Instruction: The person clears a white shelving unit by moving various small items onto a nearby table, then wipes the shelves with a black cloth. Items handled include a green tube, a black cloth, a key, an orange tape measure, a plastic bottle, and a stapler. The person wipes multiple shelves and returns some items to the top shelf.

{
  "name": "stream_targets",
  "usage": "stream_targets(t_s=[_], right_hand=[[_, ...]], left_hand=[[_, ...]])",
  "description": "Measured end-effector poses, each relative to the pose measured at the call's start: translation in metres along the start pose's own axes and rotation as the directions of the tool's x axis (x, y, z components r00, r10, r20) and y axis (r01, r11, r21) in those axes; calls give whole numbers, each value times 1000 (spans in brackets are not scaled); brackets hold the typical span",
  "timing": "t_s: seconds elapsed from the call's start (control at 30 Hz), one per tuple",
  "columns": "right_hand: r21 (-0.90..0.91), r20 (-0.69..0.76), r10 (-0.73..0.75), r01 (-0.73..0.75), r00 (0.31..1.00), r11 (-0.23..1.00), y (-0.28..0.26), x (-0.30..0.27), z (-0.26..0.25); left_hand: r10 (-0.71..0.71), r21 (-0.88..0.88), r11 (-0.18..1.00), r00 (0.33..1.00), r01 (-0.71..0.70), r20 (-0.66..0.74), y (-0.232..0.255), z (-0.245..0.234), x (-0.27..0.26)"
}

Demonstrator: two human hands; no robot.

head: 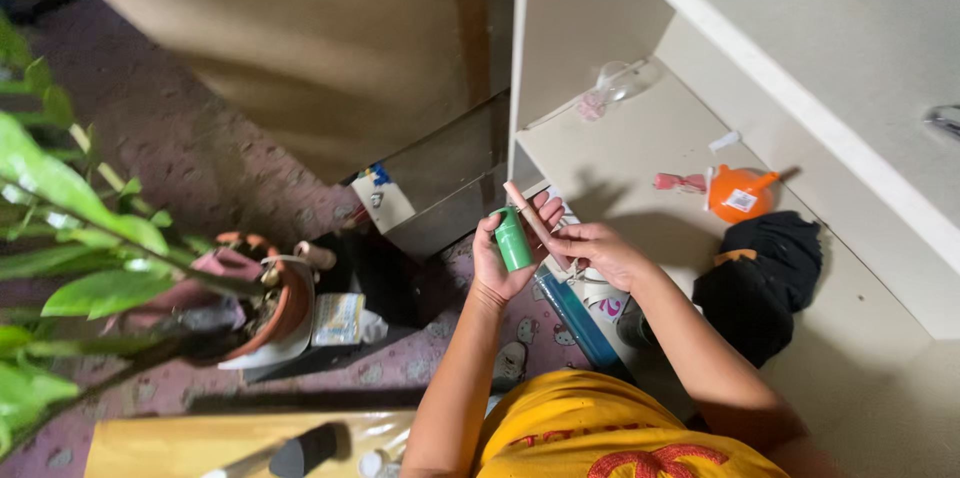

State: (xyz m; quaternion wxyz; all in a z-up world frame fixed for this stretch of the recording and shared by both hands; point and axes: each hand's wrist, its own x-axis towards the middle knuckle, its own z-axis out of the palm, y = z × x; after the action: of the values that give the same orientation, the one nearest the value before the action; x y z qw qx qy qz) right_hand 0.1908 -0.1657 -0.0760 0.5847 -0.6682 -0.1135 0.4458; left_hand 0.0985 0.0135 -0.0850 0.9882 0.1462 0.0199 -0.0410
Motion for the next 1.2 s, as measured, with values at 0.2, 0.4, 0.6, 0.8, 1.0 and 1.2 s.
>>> stream_targets(t_s=[0.2,0.4,0.6,0.8,1.0,1.2], right_hand=[[-23,31,-19,20,999,1000,-9,-11,27],[-174,8,-166,165,986,971,-12,-26,36],[-691,-476,-580,127,662,712,4,-57,-6],[-672,-644,-724,-637,249,378,67,-110,-79],[-550,-819,-525,-572,229,608,127,-114,-114],[-521,-839,-534,128,101,844,94,-148,-119]], left_hand=[[71,-22,997,993,-69,93,6,1,-25],[108,-91,991,989,-99,106,0,1,-30],[168,-210,965,985,-158,31,-13,-2,-30],[129,-96,986,987,-138,-95,-21,0,-34],[26,58,998,940,-6,-341,-45,16,-26],[19,420,890,908,176,-419,-55,23,-18]])
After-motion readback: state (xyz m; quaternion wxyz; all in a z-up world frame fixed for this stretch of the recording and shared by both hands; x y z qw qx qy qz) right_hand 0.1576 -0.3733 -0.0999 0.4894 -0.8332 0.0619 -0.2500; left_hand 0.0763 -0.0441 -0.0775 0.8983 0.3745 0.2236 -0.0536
